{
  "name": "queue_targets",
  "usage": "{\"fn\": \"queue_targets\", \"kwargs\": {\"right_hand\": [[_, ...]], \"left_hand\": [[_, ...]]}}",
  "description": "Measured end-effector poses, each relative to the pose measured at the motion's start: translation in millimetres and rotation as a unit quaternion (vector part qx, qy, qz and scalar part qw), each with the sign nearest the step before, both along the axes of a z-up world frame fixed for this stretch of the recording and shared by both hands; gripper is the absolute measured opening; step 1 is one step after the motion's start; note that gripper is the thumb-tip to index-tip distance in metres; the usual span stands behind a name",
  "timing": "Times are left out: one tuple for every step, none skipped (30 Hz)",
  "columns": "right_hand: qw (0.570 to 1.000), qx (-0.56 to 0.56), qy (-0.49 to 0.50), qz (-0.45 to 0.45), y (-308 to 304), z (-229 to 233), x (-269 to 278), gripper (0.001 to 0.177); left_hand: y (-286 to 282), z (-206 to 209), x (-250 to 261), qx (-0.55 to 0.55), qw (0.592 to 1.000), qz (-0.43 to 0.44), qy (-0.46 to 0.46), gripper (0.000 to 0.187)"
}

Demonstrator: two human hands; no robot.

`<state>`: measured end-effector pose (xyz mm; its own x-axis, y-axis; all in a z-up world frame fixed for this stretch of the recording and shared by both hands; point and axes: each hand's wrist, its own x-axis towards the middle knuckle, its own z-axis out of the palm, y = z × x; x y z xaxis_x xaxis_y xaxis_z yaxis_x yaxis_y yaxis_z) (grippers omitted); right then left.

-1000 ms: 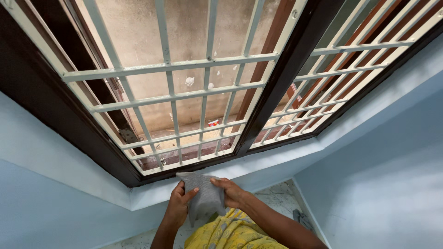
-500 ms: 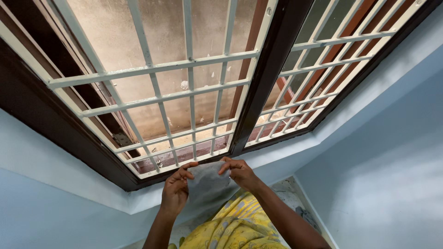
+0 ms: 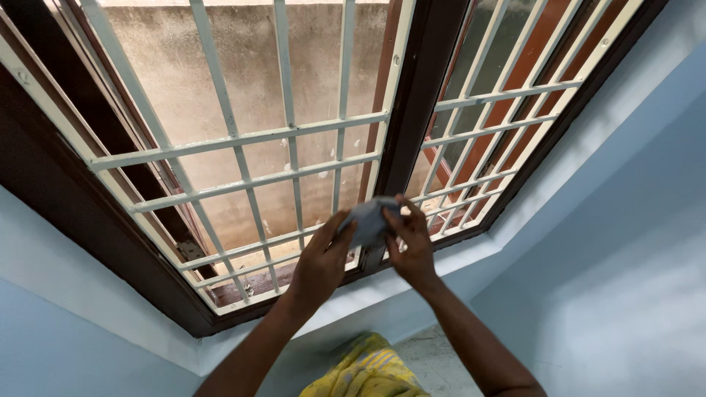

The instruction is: The person wipes the wooden frame and metal bars of a window using a grey cloth by hand.

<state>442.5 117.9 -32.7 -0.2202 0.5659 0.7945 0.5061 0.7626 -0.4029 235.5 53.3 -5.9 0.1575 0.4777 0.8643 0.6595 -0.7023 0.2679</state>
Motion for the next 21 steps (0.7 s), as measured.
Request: {"fn": "queue_targets", "kwargs": {"right_hand": [[0.998,0.039,-0.001,-0.04,10,16,4,0.052],[0.993,0.102,0.012,-0.065,21,33,8,0.052],[0.982,0.165,0.024,-0.089,32,51,11,0.051],[0.98,0.166,0.041,-0.101,45,68,14,0.051],[0.978,0.166,0.058,-0.112,58,83,16,0.051],[0.958,0.234,0.007,-0.166,72,95,17,0.052],[0.928,0.3,-0.045,-0.217,88,103,18,0.054],[0.928,0.299,-0.046,-0.219,105,106,15,0.054],[0.94,0.272,-0.082,-0.188,122,106,10,0.052],[0.95,0.242,-0.118,-0.158,136,101,8,0.051],[0.95,0.24,-0.118,-0.162,149,95,8,0.051],[0.957,0.242,-0.098,-0.129,158,87,8,0.053],[0.962,0.244,-0.078,-0.095,165,78,8,0.056],[0.963,0.24,-0.08,-0.096,170,71,4,0.056],[0.956,0.268,-0.067,-0.098,174,64,-1,0.061],[0.949,0.293,-0.054,-0.099,176,57,-5,0.067],[0.951,0.287,-0.057,-0.098,175,50,-6,0.067],[0.954,0.281,-0.047,-0.097,176,46,-8,0.067],[0.956,0.275,-0.038,-0.096,177,41,-10,0.067],[0.957,0.269,-0.04,-0.096,177,34,-11,0.067],[0.958,0.266,-0.041,-0.102,177,26,-12,0.066]], "left_hand": [[13,19,9,0.054,0.998,0.015,0.03,0.044],[28,37,18,0.065,0.997,0.009,0.039,0.044],[43,55,26,0.076,0.996,0.003,0.048,0.044],[61,73,34,0.101,0.993,0.026,0.062,0.045],[78,89,41,0.126,0.988,0.048,0.075,0.046],[94,103,46,0.134,0.978,0.105,0.118,0.045],[107,113,48,0.141,0.963,0.162,0.161,0.045],[116,117,48,0.141,0.964,0.159,0.161,0.045],[124,118,48,0.155,0.929,0.247,0.227,0.05],[131,116,49,0.166,0.883,0.329,0.29,0.057],[137,111,46,0.166,0.884,0.326,0.291,0.057],[141,103,40,0.174,0.875,0.336,0.301,0.058],[145,94,37,0.181,0.866,0.347,0.312,0.06],[150,86,37,0.177,0.868,0.344,0.312,0.06],[154,79,35,0.167,0.878,0.324,0.31,0.059],[156,70,34,0.155,0.888,0.303,0.308,0.059],[157,62,34,0.149,0.89,0.301,0.308,0.059],[159,56,33,0.144,0.898,0.285,0.302,0.058],[161,50,32,0.139,0.906,0.269,0.296,0.057],[160,42,32,0.133,0.908,0.267,0.296,0.057],[160,35,33,0.129,0.91,0.269,0.288,0.055]]}}
